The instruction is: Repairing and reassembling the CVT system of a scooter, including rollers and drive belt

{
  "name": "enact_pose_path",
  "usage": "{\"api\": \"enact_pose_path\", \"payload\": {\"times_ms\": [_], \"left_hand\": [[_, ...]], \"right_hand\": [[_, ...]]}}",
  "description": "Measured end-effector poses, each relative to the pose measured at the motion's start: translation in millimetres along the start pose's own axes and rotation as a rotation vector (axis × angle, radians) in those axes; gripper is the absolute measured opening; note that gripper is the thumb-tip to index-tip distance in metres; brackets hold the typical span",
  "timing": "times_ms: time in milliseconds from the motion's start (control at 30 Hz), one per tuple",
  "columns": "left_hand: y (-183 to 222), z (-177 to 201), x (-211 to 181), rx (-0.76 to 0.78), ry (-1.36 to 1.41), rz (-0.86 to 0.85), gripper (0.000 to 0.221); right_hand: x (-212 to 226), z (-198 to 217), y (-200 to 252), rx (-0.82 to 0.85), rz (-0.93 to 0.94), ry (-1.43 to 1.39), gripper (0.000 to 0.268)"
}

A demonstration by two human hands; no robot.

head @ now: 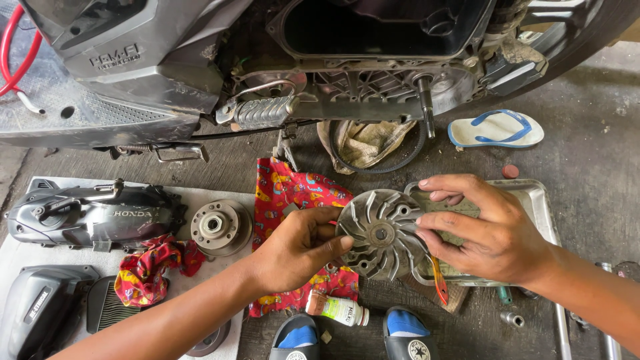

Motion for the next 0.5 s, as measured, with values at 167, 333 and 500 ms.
{"api": "enact_pose_path", "payload": {"times_ms": [167,333,500], "left_hand": [[-0.2,-1.1,2.1,0.014,0.035,0.002,0.025],[0.0,-1.9,2.8,0.015,0.041,0.009,0.027],[1.0,-2.0,0.6,0.008,0.013,0.004,0.026]], "right_hand": [[-5.1,-2.9,4.1,-0.001,-0.009,-0.038,0.028],[-3.9,-1.6,2.4,-0.001,-0.027,-0.047,0.029],[-2.1,-1.6,1.4,0.008,-0.022,-0.046,0.026]]}}
Point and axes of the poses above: each hand's wrist, its own y-axis away from the middle knuckle, its own z-axis out of the back of the hand, x = y × z, the point moved 8 cm from there along -y, towards the middle knuckle, and after that the axes turned 4 degrees about -y, right-handed, at the moved point
